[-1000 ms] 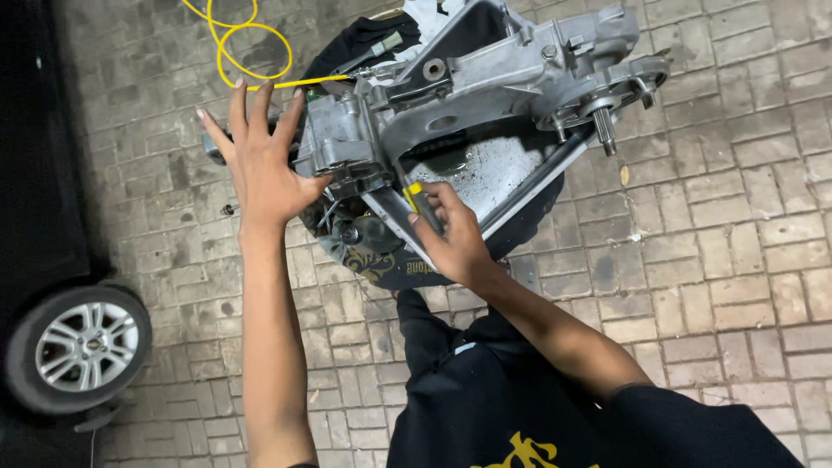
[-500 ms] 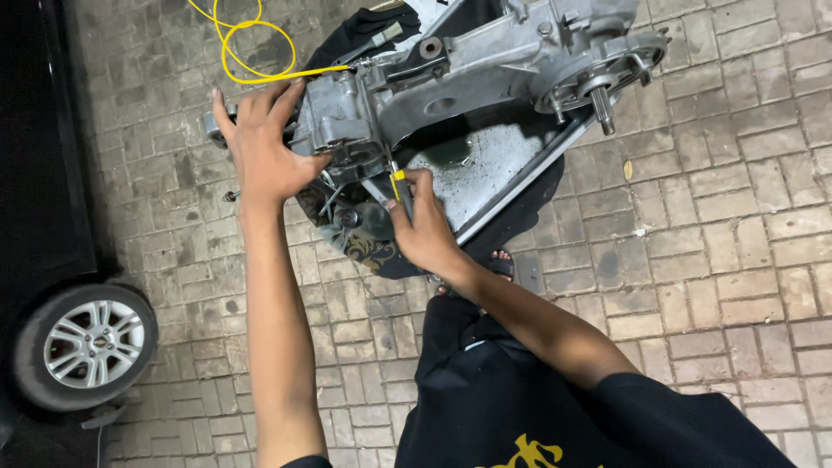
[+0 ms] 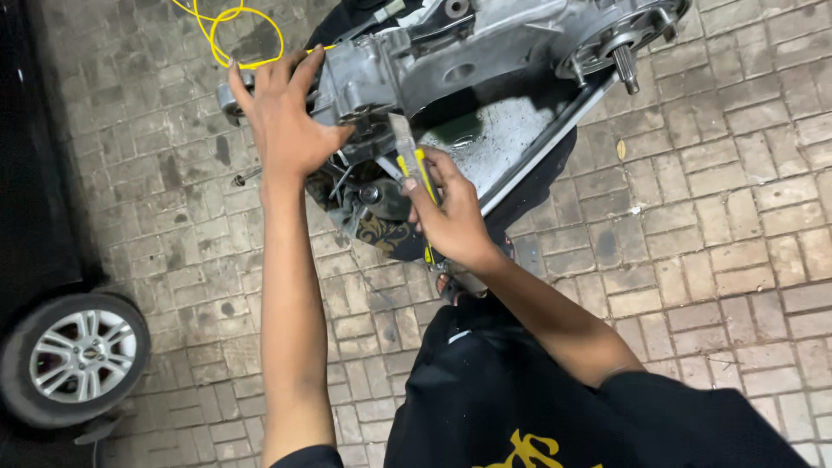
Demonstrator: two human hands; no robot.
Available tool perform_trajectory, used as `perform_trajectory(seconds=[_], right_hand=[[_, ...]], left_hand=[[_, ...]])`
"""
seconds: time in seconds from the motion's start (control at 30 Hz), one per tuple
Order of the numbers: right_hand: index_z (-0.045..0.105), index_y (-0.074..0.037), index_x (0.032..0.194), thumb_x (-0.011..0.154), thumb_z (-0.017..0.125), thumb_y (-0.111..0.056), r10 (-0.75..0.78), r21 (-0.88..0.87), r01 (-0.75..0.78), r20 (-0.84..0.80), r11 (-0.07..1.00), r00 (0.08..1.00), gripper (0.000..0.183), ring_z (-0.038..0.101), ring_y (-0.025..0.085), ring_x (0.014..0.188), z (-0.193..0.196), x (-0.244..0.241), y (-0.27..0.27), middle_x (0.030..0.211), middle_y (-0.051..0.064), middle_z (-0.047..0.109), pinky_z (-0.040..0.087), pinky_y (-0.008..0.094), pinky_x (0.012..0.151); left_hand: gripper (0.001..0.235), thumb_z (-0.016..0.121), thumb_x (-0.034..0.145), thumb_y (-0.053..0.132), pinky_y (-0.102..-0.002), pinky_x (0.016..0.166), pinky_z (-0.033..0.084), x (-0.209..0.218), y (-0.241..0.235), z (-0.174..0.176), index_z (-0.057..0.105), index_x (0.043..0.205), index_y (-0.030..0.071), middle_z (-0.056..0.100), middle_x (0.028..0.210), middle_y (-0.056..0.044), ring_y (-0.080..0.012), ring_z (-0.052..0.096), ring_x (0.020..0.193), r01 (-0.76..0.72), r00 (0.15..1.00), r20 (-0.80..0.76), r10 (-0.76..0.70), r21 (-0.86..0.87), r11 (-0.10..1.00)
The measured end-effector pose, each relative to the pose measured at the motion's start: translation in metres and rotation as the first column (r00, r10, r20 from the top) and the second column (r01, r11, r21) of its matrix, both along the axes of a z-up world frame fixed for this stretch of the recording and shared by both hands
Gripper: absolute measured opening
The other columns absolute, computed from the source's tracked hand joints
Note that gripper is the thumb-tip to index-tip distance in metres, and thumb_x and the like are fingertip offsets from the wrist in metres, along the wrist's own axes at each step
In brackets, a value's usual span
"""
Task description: The person uses a utility knife to scrape and clean the surface of a disassembled engine block. They repeatedly scrape along the edges and seams of the metal casing while holding it steady with their other hand.
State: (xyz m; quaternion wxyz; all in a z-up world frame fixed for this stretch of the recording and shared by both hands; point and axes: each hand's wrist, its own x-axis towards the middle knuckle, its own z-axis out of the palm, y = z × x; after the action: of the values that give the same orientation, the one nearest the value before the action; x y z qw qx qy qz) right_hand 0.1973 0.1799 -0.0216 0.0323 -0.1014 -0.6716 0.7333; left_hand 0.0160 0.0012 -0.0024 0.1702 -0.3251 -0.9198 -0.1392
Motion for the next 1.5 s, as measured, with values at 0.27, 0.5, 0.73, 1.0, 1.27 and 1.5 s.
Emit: perform_trajectory(seconds=[0.27, 0.5, 0.73, 1.0, 1.27, 1.5], right_hand=[[0.045, 0.003, 0.147, 0.103, 0.055, -0.011, -0.040, 0.141, 0.051, -0.082, 0.989, 0.996, 0.047, 0.065, 0.012, 0.056, -0.013, -0.015, -0.022, 0.096, 0.010, 0.071, 0.057, 0.024, 0.045], [0.053, 0.004, 0.141, 0.102, 0.056, -0.010, -0.095, 0.181, 0.119, -0.136, 0.976, 0.986, 0.041, 0.063, 0.012, 0.050, -0.005, -0.020, -0.028, 0.145, 0.018, 0.058, 0.057, 0.022, 0.043], [0.059, 0.003, 0.135, 0.102, 0.056, -0.009, -0.076, 0.190, 0.106, -0.155, 0.976, 0.985, 0.035, 0.060, 0.010, 0.053, -0.002, -0.022, -0.021, 0.131, 0.009, 0.064, 0.054, 0.023, 0.044], [0.053, 0.014, 0.136, 0.102, 0.057, -0.006, -0.022, 0.257, 0.057, -0.139, 0.965, 0.990, 0.040, 0.061, 0.013, 0.044, 0.004, -0.029, -0.019, 0.154, 0.033, 0.039, 0.058, 0.022, 0.038], [0.049, 0.013, 0.139, 0.101, 0.056, -0.005, -0.001, 0.147, 0.004, -0.024, 0.989, 1.000, 0.043, 0.064, 0.015, 0.048, 0.009, -0.018, -0.028, 0.131, 0.032, 0.060, 0.057, 0.023, 0.034], [0.049, 0.014, 0.141, 0.102, 0.055, -0.007, -0.008, 0.158, 0.013, -0.030, 0.987, 1.000, 0.044, 0.062, 0.014, 0.050, 0.003, -0.009, -0.037, 0.086, 0.015, 0.073, 0.053, 0.025, 0.037]], left_hand=[[0.090, 0.089, 0.067, 0.065, -0.068, 0.111, 0.011, -0.007, -0.001, -0.006, 0.067, 0.139, 0.014, 0.067, 0.129, -0.014, -0.0383, 0.058, 0.117, 0.005, 0.999, -0.046, -0.005, -0.010, 1.000], [0.089, 0.091, 0.064, 0.061, -0.069, 0.107, 0.013, -0.009, -0.003, -0.005, 0.067, 0.139, 0.019, 0.065, 0.134, -0.010, -0.0364, 0.057, 0.117, 0.064, 0.997, -0.032, -0.063, 0.006, 0.998], [0.085, 0.062, 0.077, 0.066, -0.067, 0.110, 0.001, -0.004, -0.010, 0.011, 0.061, 0.146, 0.016, 0.061, 0.142, -0.013, -0.0374, 0.054, 0.129, 0.280, 0.953, 0.058, -0.296, 0.195, 0.940], [0.071, 0.016, 0.102, 0.054, -0.057, 0.122, -0.001, 0.003, -0.011, 0.016, 0.053, 0.146, 0.012, 0.065, 0.141, -0.014, -0.0276, 0.058, 0.134, 0.247, 0.913, 0.156, -0.377, 0.525, 0.815], [0.078, 0.014, 0.103, 0.064, -0.055, 0.124, -0.002, 0.007, -0.010, 0.015, 0.055, 0.144, 0.011, 0.068, 0.135, -0.010, -0.0234, 0.060, 0.131, 0.225, 0.918, 0.148, -0.369, 0.573, 0.788], [0.071, 0.016, 0.102, 0.057, -0.054, 0.125, 0.000, 0.002, -0.010, 0.003, 0.054, 0.144, 0.014, 0.072, 0.135, -0.011, -0.0247, 0.063, 0.132, 0.206, 0.921, 0.150, -0.360, 0.595, 0.776]])
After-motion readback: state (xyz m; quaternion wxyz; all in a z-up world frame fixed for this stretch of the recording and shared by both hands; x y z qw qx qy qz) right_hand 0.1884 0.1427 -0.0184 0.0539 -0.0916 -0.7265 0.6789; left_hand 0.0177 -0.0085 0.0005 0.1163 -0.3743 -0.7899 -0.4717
